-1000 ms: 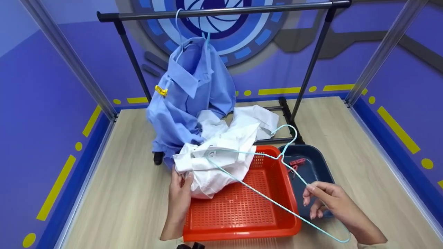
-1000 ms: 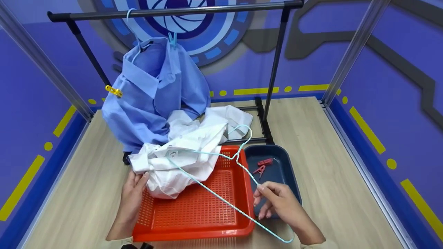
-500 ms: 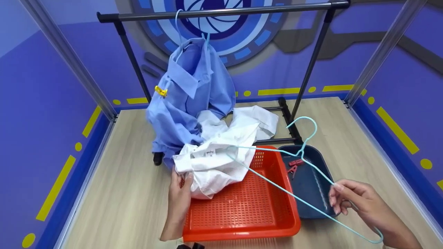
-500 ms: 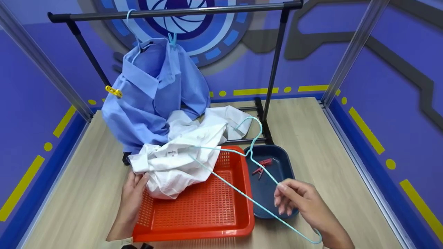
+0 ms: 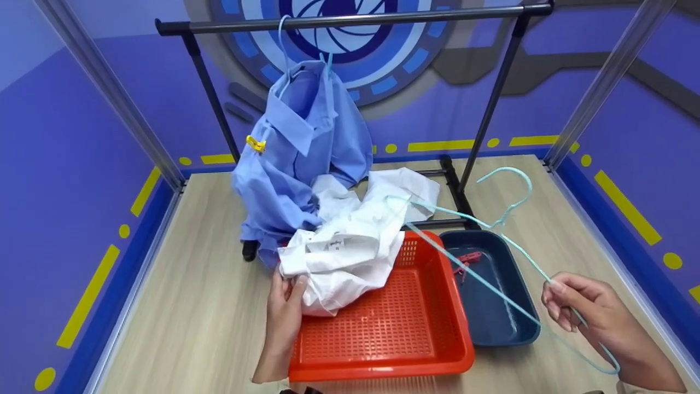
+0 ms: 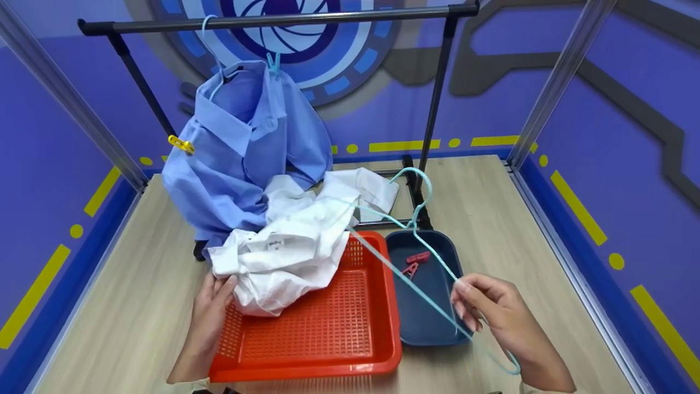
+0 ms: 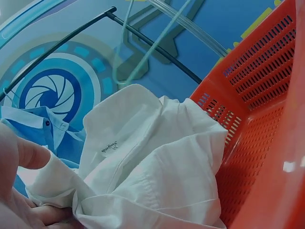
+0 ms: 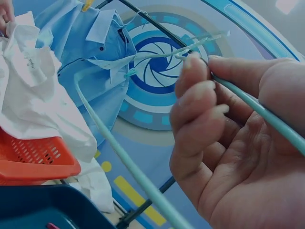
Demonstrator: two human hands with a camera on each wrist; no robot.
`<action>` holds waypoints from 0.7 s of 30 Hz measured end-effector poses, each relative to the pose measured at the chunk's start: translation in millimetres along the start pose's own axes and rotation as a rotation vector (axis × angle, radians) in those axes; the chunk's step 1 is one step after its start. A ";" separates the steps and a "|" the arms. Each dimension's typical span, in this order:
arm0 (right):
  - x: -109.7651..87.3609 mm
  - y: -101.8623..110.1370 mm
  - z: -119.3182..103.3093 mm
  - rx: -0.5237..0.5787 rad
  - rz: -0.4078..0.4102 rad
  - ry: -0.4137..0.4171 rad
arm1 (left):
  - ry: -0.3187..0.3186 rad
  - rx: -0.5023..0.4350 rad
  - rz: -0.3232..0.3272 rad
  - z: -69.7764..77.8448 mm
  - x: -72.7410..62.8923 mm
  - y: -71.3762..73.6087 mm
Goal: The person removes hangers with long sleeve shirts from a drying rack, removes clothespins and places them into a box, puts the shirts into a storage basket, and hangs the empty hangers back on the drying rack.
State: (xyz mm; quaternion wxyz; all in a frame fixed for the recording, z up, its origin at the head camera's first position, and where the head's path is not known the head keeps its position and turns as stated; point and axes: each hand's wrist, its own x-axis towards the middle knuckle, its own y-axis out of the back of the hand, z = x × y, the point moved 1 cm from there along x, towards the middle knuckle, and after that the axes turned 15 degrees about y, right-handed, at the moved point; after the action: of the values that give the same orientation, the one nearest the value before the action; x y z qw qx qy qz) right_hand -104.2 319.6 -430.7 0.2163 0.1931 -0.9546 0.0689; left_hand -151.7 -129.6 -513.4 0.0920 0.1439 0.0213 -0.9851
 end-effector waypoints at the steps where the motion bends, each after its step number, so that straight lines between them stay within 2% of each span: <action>1: 1.2 0.0 0.8 0.014 0.006 0.011 | 0.003 0.001 0.000 0.2 -0.6 -0.7; 5: 7.7 -1.7 4.9 0.017 0.081 -0.002 | 0.037 0.011 -0.029 1.8 -5.9 -3.8; 9: 17.8 -7.0 6.5 -0.080 0.278 -0.117 | 0.065 0.030 -0.057 4.2 -12.5 -6.4; 12: 25.7 -11.3 5.4 -0.124 0.377 -0.196 | 0.065 0.046 -0.078 4.0 -18.2 -9.1; 18: 40.4 -17.3 5.5 -0.048 0.378 -0.218 | 0.048 0.087 -0.169 -1.1 -34.4 -14.9; 21: 46.6 -19.3 7.1 -0.059 0.380 -0.206 | 0.060 0.118 -0.204 -6.6 -41.3 -18.2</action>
State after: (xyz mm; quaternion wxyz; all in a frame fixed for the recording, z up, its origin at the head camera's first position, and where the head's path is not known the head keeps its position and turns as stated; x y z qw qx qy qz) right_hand -138.0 284.6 -415.6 0.1063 0.0094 -0.9925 0.0602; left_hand -114.4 -104.0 -507.5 -0.0179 0.1754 -0.0196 -0.9841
